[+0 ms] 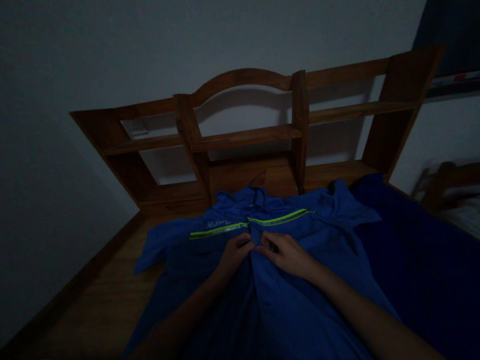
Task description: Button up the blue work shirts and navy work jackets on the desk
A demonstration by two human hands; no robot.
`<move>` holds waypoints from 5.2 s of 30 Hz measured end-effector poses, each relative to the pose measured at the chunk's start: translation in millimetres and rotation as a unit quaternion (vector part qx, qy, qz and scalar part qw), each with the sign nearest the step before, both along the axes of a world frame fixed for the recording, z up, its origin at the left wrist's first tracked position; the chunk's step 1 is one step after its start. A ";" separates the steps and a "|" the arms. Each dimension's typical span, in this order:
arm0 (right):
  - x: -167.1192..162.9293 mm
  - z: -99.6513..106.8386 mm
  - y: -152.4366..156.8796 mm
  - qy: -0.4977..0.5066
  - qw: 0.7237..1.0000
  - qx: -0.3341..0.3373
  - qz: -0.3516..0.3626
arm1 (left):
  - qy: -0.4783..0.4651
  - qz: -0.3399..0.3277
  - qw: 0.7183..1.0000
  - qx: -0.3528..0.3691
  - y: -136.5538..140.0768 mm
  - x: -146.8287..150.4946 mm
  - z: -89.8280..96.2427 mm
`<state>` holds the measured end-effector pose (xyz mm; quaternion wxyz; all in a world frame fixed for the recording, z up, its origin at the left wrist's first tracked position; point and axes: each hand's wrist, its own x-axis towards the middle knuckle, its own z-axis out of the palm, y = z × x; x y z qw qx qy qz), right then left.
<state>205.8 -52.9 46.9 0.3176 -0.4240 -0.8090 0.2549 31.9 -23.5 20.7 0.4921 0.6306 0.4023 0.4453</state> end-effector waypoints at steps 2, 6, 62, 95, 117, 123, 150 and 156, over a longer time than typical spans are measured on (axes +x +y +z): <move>-0.2 0.0 -0.1 -0.002 1.000 -0.002 0.001 | -0.001 0.004 1.000 -0.001 0.0 0.1 -0.2; -0.4 -0.9 0.0 -0.006 1.000 0.000 0.004 | 0.001 0.002 1.000 -0.007 -1.4 0.2 1.4; -5.3 -16.0 -144.8 -0.061 0.994 0.052 -0.077 | 0.250 0.045 0.952 0.169 -132.2 -14.7 9.4; 12.2 -32.0 -132.1 0.127 0.987 -0.049 -0.085 | 0.211 0.084 0.968 0.107 -133.3 6.0 -4.2; 10.6 -25.2 -138.6 0.172 0.979 -0.047 -0.103 | -0.011 0.075 0.995 0.063 -140.0 22.6 -9.7; 9.2 -28.6 -137.8 0.155 0.979 -0.040 -0.127 | -0.011 0.069 0.995 0.070 -140.1 21.3 -8.7; -1.8 -21.2 -114.5 0.109 0.986 -0.033 -0.118 | 0.037 0.111 0.993 -0.005 -132.8 20.9 -5.8; -2.0 -19.3 -115.2 0.100 0.989 -0.034 -0.104 | 0.050 0.115 0.992 0.003 -131.3 20.1 -8.9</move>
